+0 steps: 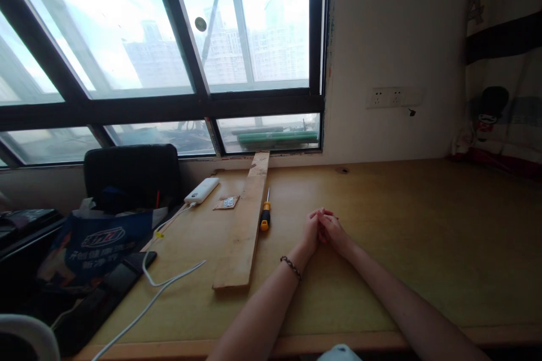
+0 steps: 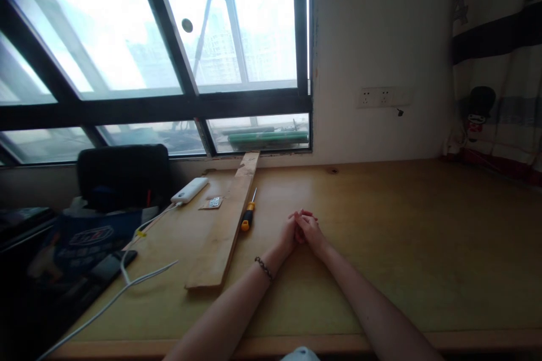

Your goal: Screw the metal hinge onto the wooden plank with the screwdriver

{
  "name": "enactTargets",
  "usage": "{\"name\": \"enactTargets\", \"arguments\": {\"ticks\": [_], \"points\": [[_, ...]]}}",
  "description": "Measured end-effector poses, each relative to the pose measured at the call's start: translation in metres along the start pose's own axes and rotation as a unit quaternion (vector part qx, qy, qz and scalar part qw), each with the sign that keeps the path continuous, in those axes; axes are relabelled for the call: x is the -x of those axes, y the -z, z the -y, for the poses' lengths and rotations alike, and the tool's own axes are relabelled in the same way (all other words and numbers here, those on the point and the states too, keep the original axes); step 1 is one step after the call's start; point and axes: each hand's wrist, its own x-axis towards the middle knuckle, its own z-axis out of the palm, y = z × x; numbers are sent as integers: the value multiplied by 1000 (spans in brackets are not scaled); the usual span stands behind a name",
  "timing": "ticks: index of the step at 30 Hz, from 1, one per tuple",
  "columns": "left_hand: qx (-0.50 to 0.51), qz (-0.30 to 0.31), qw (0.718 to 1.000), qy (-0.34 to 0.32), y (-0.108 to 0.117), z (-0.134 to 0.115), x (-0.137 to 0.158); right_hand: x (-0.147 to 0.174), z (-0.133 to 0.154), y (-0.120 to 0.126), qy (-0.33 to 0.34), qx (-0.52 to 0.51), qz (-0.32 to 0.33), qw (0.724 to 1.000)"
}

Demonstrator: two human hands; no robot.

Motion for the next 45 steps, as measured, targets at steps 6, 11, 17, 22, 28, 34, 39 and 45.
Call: {"name": "enactTargets", "arguments": {"ticks": [6, 11, 17, 22, 28, 34, 39, 45], "points": [[-42, -8, 999, -2, 1, 1, 0, 3, 1, -1, -21, -38, 10, 999], [-42, 2, 999, -13, 2, 4, -2, 3, 2, -1, -30, -58, 8, 998], [-60, -5, 998, -8, 3, 5, -4, 4, 2, -3, -40, -88, -8, 995], [-69, -11, 998, -2, 4, 6, -4, 7, 7, -6, -44, -105, -5, 993], [-67, -18, 998, -3, 5, 10, -6, 7, 7, -8, -52, -102, -13, 993], [-48, -12, 999, -6, 5, 11, -7, 5, 2, -6, -42, -58, -15, 997], [-53, -8, 999, -5, 3, 8, -5, 3, -2, -3, -29, -31, -12, 999], [-55, -10, 998, -4, 5, 11, -7, 2, -2, -3, -30, -17, -17, 999]]}}
